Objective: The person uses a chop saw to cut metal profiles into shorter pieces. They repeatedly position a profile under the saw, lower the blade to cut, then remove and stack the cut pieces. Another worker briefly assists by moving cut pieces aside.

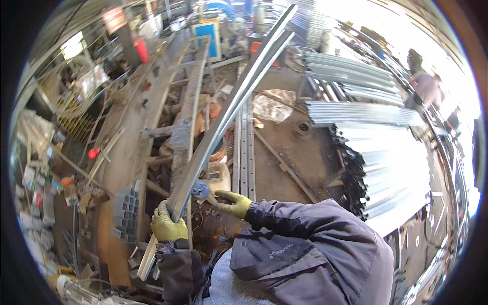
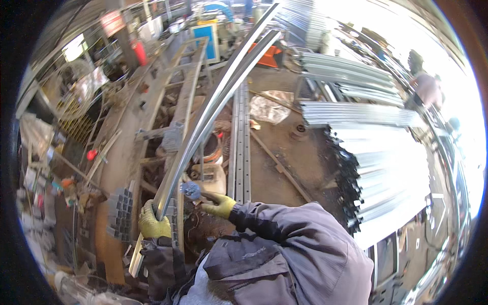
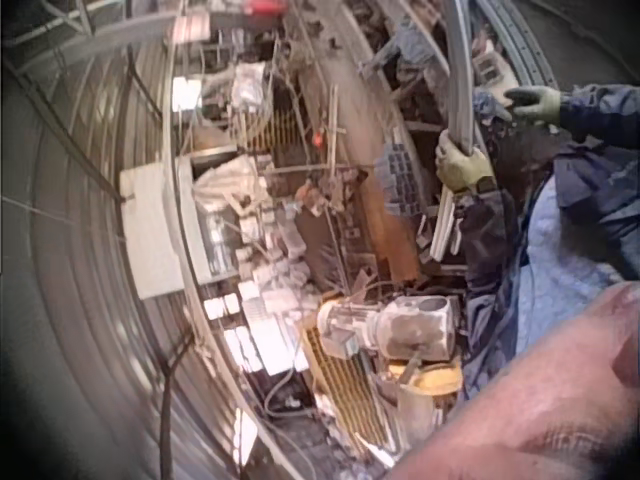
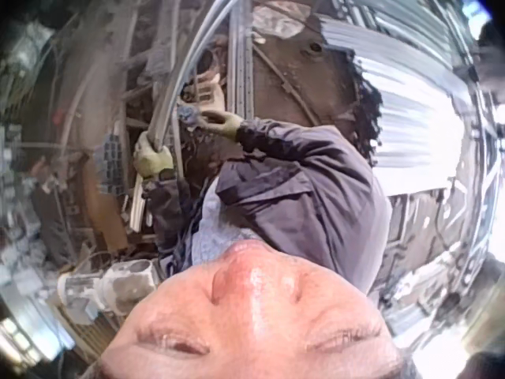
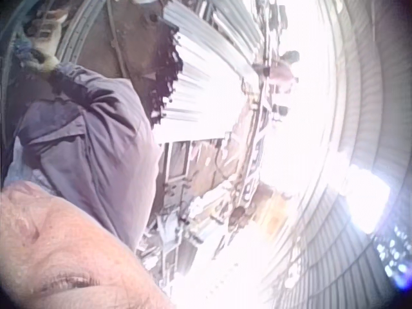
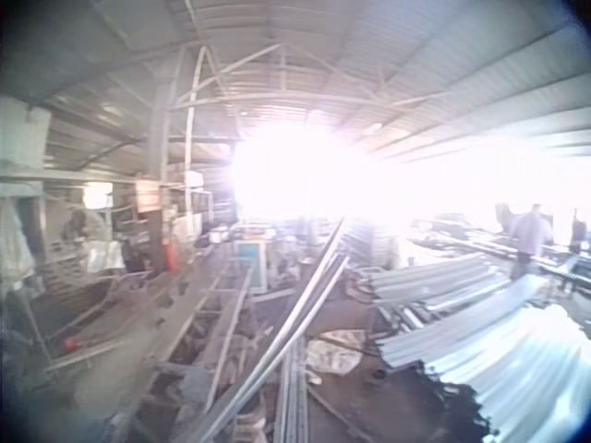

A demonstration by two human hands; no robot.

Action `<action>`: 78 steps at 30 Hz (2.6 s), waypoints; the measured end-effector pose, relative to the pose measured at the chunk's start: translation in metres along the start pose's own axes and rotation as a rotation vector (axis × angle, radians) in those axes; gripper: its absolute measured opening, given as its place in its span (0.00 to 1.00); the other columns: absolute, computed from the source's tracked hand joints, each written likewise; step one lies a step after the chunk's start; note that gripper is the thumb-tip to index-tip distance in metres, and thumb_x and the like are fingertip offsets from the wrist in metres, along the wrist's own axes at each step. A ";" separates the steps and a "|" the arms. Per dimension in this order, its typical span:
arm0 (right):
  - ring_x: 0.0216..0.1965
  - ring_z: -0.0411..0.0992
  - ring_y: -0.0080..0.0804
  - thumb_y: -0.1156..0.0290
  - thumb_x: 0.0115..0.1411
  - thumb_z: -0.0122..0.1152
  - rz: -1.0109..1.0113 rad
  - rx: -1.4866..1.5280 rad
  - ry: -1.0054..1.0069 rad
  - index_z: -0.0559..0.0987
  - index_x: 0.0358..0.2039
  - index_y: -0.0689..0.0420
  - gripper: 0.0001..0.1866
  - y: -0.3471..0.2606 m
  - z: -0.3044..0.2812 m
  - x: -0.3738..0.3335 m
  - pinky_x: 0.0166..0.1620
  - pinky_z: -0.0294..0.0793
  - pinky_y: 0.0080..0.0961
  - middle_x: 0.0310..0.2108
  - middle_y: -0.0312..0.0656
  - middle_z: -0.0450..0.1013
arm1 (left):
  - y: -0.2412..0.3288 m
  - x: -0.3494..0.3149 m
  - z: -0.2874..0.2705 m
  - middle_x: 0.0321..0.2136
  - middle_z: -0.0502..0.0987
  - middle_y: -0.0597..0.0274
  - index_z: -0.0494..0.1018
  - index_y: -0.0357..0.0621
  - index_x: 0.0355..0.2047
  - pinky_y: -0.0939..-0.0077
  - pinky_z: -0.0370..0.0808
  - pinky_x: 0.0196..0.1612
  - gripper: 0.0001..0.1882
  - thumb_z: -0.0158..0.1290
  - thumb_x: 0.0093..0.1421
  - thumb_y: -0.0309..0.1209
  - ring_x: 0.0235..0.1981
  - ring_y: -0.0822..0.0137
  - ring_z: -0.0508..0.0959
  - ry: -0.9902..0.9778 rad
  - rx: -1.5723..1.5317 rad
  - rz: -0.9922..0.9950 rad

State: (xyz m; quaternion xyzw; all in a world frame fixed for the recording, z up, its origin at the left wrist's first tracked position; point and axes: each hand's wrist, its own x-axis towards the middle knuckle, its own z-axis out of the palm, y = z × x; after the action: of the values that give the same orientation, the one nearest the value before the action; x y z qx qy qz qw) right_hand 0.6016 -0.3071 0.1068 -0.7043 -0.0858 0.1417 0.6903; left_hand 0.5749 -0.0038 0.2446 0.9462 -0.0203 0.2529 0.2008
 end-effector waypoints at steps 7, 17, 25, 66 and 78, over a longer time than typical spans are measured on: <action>0.73 0.77 0.40 0.41 0.71 0.86 -0.360 0.404 0.168 0.70 0.83 0.64 0.55 -0.073 0.029 -0.133 0.77 0.76 0.43 0.73 0.50 0.79 | 0.099 -0.093 -0.017 0.57 0.86 0.45 0.81 0.44 0.68 0.34 0.79 0.63 0.40 0.73 0.52 0.31 0.58 0.34 0.85 -0.220 0.048 0.271; 0.75 0.79 0.55 0.59 0.82 0.74 -0.082 1.310 0.644 0.76 0.80 0.59 0.34 -0.059 -0.002 -0.334 0.79 0.77 0.61 0.74 0.54 0.81 | 0.203 -0.192 -0.008 0.66 0.82 0.42 0.68 0.43 0.84 0.33 0.75 0.69 0.58 0.78 0.55 0.45 0.63 0.38 0.82 -0.530 -0.027 0.773; 0.72 0.82 0.60 0.66 0.83 0.69 -0.194 1.312 1.000 0.76 0.77 0.66 0.29 -0.009 -0.114 -0.452 0.76 0.83 0.63 0.70 0.62 0.82 | 0.204 -0.167 0.003 0.74 0.77 0.35 0.70 0.38 0.82 0.32 0.68 0.78 0.61 0.79 0.55 0.55 0.72 0.30 0.75 -0.556 -0.150 0.969; 0.76 0.78 0.62 0.48 0.73 0.73 0.471 -0.073 1.569 0.68 0.87 0.63 0.51 0.158 -0.490 -0.759 0.80 0.74 0.44 0.79 0.64 0.75 | 0.643 -0.355 0.252 0.68 0.84 0.30 0.79 0.28 0.72 0.47 0.83 0.72 0.35 0.71 0.70 0.33 0.67 0.32 0.86 -0.953 -0.812 0.832; 0.73 0.79 0.48 0.65 0.78 0.72 0.088 -0.349 1.568 0.79 0.79 0.58 0.32 0.167 -0.499 -0.647 0.72 0.84 0.43 0.82 0.54 0.72 | 0.139 -0.528 0.047 0.64 0.85 0.61 0.83 0.49 0.73 0.65 0.85 0.70 0.21 0.59 0.86 0.40 0.64 0.65 0.84 -0.761 -0.351 -1.079</action>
State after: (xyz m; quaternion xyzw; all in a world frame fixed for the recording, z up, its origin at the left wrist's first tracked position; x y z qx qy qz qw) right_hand 0.1361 -0.9899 -0.0041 -0.6992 0.4308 -0.3823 0.4235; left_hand 0.1179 -0.1829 0.0019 0.8005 0.3443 -0.2399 0.4280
